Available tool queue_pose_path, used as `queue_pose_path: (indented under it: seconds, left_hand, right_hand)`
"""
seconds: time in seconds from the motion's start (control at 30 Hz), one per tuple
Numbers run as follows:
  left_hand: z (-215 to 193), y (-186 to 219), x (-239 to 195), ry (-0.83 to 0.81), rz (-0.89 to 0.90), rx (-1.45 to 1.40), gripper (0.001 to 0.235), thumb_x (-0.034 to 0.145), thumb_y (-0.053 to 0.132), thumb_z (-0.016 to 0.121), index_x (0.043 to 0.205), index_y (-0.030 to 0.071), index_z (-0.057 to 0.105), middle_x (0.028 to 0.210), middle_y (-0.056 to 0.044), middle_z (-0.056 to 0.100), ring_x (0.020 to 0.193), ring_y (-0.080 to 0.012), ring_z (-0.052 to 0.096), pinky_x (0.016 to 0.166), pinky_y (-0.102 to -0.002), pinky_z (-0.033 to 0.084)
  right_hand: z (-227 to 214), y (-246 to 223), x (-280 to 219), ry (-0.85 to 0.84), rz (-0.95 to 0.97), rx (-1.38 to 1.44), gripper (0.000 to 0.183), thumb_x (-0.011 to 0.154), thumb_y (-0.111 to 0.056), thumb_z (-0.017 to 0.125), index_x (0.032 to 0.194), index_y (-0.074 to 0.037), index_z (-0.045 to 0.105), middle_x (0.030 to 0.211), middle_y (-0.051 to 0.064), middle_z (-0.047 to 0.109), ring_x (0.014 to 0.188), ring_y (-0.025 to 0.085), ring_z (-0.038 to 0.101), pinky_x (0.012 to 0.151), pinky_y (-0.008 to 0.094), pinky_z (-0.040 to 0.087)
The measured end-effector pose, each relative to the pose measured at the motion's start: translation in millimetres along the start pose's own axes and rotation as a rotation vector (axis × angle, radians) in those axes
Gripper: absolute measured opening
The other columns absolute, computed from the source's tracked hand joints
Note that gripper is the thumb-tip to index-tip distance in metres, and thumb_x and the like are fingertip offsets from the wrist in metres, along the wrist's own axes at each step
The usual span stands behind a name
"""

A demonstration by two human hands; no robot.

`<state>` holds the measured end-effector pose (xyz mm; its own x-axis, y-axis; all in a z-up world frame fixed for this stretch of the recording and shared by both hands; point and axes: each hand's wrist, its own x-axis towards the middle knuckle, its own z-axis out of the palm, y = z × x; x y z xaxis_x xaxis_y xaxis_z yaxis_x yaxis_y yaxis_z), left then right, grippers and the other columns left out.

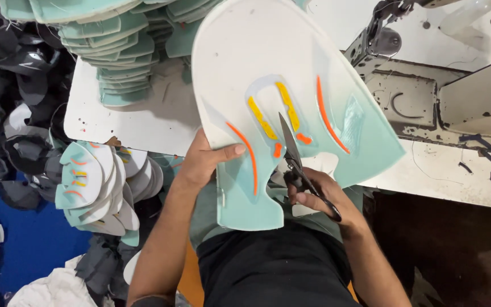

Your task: Trim excess material from printed shoe upper components using scissors.

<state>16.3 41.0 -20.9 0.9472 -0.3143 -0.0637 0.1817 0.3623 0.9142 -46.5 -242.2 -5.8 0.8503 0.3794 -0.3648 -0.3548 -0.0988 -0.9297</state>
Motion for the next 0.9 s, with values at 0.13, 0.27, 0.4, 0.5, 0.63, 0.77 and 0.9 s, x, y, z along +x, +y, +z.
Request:
queue_pose_path:
  seconds: [0.13, 0.27, 0.4, 0.5, 0.63, 0.77, 0.9]
  left_hand:
    - [-0.9, 11.7, 8.0, -0.067, -0.057, 0.029, 0.050, 0.089, 0.006, 0.075, 0.135, -0.002, 0.058, 0.122, -0.008, 0.070, 0.113, -0.0168, 0.065, 0.101, -0.033, 0.051]
    - [-7.9, 4.0, 13.7, -0.084, -0.082, 0.028, 0.049, 0.089, 0.006, 0.075, 0.135, -0.003, 0.060, 0.122, -0.009, 0.071, 0.114, -0.0175, 0.066, 0.102, -0.033, 0.051]
    - [-4.3, 3.0, 15.3, -0.098, -0.109, 0.017, 0.049, 0.089, 0.007, 0.076, 0.135, -0.002, 0.060, 0.122, -0.008, 0.071, 0.114, -0.0173, 0.066, 0.102, -0.034, 0.052]
    - [-3.0, 2.7, 16.2, -0.134, -0.115, 0.019, 0.049, 0.089, 0.008, 0.076, 0.135, -0.001, 0.060, 0.123, -0.008, 0.071, 0.114, -0.0159, 0.065, 0.102, -0.034, 0.051]
    - [-5.1, -1.4, 13.1, -0.121, -0.137, 0.029, 0.049, 0.089, 0.008, 0.076, 0.135, -0.003, 0.061, 0.122, -0.010, 0.072, 0.113, -0.0169, 0.066, 0.102, -0.033, 0.052]
    - [12.3, 7.3, 15.9, 0.062, -0.125, 0.004, 0.047, 0.090, 0.009, 0.075, 0.134, -0.003, 0.061, 0.120, -0.010, 0.072, 0.109, -0.0174, 0.067, 0.097, -0.033, 0.054]
    - [28.0, 21.0, 20.8, 0.295, 0.153, 0.317, 0.044, 0.096, 0.010, 0.072, 0.135, -0.004, 0.056, 0.118, -0.009, 0.070, 0.106, -0.0151, 0.067, 0.094, -0.030, 0.055]
  right_hand:
    - [-13.0, 29.8, 1.0, -0.078, -0.097, 0.087, 0.035, 0.080, -0.028, 0.074, 0.095, 0.003, 0.066, 0.078, 0.005, 0.064, 0.076, 0.015, 0.062, 0.072, 0.028, 0.051]
    - [-12.7, 33.0, -1.7, 0.023, 0.001, 0.058, 0.032, 0.074, -0.023, 0.073, 0.091, 0.004, 0.069, 0.069, 0.007, 0.066, 0.064, 0.018, 0.064, 0.063, 0.031, 0.050]
    - [-8.3, 27.1, -0.4, 0.064, 0.029, 0.026, 0.030, 0.078, -0.026, 0.074, 0.086, 0.003, 0.068, 0.066, 0.007, 0.067, 0.062, 0.016, 0.065, 0.059, 0.029, 0.051]
    - [-4.8, 25.1, 1.1, 0.015, -0.104, 0.009, 0.028, 0.085, -0.026, 0.074, 0.089, 0.001, 0.067, 0.071, 0.006, 0.067, 0.068, 0.012, 0.065, 0.064, 0.025, 0.051]
    - [-8.2, 44.8, 2.2, 0.093, 0.041, 0.033, 0.024, 0.082, -0.020, 0.077, 0.079, 0.001, 0.067, 0.058, 0.007, 0.066, 0.049, 0.014, 0.064, 0.047, 0.028, 0.051]
    - [1.9, 33.1, 6.8, 0.183, 0.063, -0.163, 0.020, 0.084, -0.017, 0.077, 0.079, 0.000, 0.069, 0.054, 0.005, 0.063, 0.049, 0.013, 0.058, 0.049, 0.026, 0.041]
    - [14.7, 43.9, 4.9, 0.056, 0.065, 0.010, 0.033, 0.088, -0.032, 0.072, 0.091, 0.000, 0.065, 0.070, 0.007, 0.065, 0.068, 0.016, 0.063, 0.065, 0.029, 0.050]
